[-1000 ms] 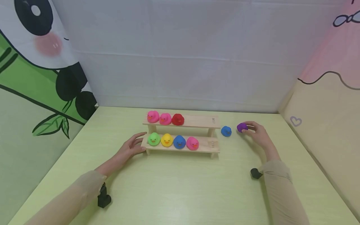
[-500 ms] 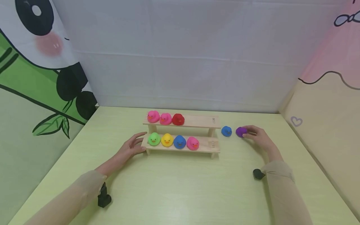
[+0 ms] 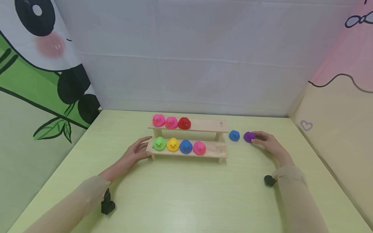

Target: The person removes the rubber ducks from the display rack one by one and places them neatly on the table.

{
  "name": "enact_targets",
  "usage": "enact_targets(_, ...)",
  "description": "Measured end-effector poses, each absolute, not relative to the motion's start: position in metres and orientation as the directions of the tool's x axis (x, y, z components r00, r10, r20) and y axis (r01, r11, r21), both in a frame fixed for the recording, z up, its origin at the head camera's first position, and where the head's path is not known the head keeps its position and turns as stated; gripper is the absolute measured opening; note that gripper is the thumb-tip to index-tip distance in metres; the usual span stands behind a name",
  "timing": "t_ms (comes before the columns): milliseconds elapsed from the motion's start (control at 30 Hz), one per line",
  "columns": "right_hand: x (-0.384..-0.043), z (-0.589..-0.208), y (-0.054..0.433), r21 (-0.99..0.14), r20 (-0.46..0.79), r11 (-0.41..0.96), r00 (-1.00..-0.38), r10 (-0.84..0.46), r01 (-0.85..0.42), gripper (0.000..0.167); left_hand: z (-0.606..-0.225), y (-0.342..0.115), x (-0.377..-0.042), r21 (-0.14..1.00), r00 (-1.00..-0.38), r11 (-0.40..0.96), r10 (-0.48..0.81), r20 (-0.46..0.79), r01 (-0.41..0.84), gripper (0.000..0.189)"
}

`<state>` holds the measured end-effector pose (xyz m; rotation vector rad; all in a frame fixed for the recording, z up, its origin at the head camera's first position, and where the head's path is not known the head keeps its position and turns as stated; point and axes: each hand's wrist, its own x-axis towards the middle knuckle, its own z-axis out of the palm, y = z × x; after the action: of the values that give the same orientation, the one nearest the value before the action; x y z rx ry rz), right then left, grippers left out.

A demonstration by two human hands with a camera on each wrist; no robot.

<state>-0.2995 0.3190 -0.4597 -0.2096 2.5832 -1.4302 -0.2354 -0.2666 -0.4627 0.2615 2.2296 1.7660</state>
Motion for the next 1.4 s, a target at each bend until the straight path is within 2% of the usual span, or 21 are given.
enact_targets(367, -0.2997, -0.4582, 0.3205, -0.863, -0.087, 0.503, -0.973, -0.215, -0.035, 0.059, -0.4625, -0.2673, -0.2348, 0.967, -0.945, 0.251, 0.307, -0.113, -0.034, 0.066)
enact_targets(667, -0.301, -0.4573, 0.3216, -0.885, -0.079, 0.463, -0.965, -0.252, -0.048, 0.069, -0.4632, -0.2666, -0.2352, 0.962, -0.945, 0.268, 0.297, -0.133, -0.051, 0.066)
enact_targets(1400, -0.3013, -0.4564, 0.3238, -0.879, -0.086, 0.473, -0.954, -0.286, -0.063, 0.071, -0.4616, -0.2651, -0.2335, 0.959, -0.946, 0.275, 0.29, -0.149, -0.067, 0.066)
